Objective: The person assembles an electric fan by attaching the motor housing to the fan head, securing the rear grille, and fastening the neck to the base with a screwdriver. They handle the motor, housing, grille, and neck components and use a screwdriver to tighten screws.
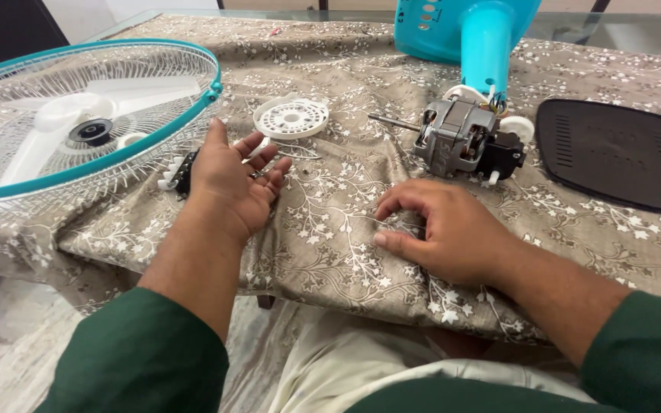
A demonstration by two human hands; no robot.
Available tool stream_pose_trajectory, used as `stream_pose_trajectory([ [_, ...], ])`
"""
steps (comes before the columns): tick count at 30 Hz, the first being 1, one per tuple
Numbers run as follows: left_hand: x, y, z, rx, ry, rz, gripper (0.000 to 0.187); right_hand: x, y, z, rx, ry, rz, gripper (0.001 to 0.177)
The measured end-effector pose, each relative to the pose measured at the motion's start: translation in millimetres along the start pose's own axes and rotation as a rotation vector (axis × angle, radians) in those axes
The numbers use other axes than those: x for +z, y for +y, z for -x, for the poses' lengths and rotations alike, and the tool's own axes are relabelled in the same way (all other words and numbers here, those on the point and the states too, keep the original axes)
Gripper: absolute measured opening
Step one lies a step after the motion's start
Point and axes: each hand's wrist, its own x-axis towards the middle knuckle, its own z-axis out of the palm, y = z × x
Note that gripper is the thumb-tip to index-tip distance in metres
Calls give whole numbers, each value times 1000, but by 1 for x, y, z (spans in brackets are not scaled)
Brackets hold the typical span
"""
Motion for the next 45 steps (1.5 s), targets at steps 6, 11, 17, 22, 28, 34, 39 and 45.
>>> stream_pose_trajectory([
  [6, 4, 1, 4, -27, -30, 43, 69, 4, 14, -4, -45, 83, -108, 30],
  [11, 8, 5, 19, 68, -58, -16, 69, 6, 18, -6, -45, 82, -128, 29],
  [17, 15, -3, 36, 399, -35, -429, 56, 4, 16, -4, -59, 89, -136, 26],
  [22, 32, -30, 39, 650, -148, -638, 37, 1, 12, 2, 99, 159, -225, 24],
  [28, 58, -50, 48, 508, -236, -767, 38, -22, 34, 19, -39, 442, -158, 20],
  [34, 79, -59, 59, 684, -396, -1137, 43, -61, 77, 37, 271, 624, -19, 38],
  [39, 111, -58, 37, 836, -437, -1407, 59, -80, 94, 22, 315, 427, 169, 105],
  [45, 131, -72, -5, 910, -269, -1583, 70, -65, 95, 3, 329, 360, 47, 124],
])
